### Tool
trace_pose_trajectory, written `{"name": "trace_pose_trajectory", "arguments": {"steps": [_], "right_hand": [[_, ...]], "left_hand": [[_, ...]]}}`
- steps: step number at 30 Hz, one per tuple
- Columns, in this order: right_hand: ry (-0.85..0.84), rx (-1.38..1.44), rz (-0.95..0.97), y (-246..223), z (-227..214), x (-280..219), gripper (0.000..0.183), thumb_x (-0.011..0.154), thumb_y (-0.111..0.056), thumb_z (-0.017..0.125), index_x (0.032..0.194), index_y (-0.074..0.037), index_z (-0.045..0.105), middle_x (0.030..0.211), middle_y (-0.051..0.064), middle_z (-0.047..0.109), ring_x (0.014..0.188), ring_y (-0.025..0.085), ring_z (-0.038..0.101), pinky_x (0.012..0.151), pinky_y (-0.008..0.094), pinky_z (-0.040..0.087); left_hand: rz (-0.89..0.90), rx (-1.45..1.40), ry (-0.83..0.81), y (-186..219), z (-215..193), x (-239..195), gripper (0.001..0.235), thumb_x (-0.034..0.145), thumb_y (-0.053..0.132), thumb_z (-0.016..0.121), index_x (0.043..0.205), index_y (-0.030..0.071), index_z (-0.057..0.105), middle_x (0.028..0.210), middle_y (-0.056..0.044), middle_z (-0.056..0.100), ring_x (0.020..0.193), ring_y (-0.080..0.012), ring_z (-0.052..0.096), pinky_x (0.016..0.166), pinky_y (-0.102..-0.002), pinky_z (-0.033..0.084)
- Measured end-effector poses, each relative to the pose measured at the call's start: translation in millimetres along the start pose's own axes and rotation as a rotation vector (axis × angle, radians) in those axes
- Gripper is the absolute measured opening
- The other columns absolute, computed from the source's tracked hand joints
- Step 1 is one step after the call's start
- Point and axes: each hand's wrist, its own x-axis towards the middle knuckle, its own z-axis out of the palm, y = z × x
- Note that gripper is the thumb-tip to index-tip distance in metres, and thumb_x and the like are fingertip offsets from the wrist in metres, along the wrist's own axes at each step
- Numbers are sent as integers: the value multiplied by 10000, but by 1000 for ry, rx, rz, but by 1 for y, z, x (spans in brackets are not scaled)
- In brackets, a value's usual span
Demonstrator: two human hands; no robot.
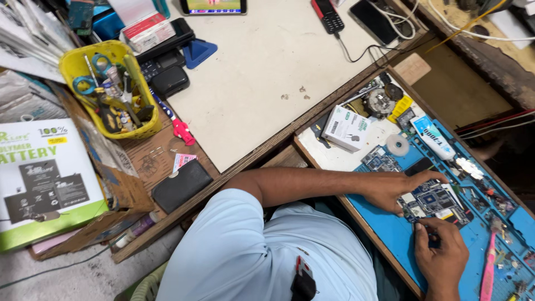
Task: The person is working on a small electronic circuit board, using a metal tool to scrape and clean specific areas on the board. They repeatedly turn the board over and adjust their grip while continuing to work on different sections.
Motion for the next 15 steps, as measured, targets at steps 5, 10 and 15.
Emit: {"name": "trace_pose_trajectory", "arguments": {"steps": [5, 10, 15], "right_hand": [[18, 4, -6, -7, -2, 6, 117, 927, -88, 761, 1038, -66, 733, 1011, 93, 713, 800, 187, 683, 730, 288, 539], [7, 14, 24, -11, -4, 10, 115, 877, -92, 759, 986, -68, 734, 993, 77, 716, 773, 196, 687, 704, 307, 549], [2, 16, 34, -13, -7, 9, 125, 863, -94, 758, 983, -67, 738, 997, 70, 720, 784, 192, 695, 706, 312, 563]], "left_hand": [[-57, 63, 5, 14, -5, -6, 1169, 719, 73, 793, 1606, 195, 41, 1073, -203, 761, 891, -354, 785, 773, -432, 628], [-186, 190, 2, 34, -10, -7, 1151, 732, 122, 807, 1613, 182, 68, 846, -205, 734, 775, -362, 750, 700, -453, 579], [-178, 225, 3, 38, -8, -4, 1172, 691, 122, 819, 1599, 170, 81, 845, -162, 735, 779, -336, 749, 705, -433, 595]]}}
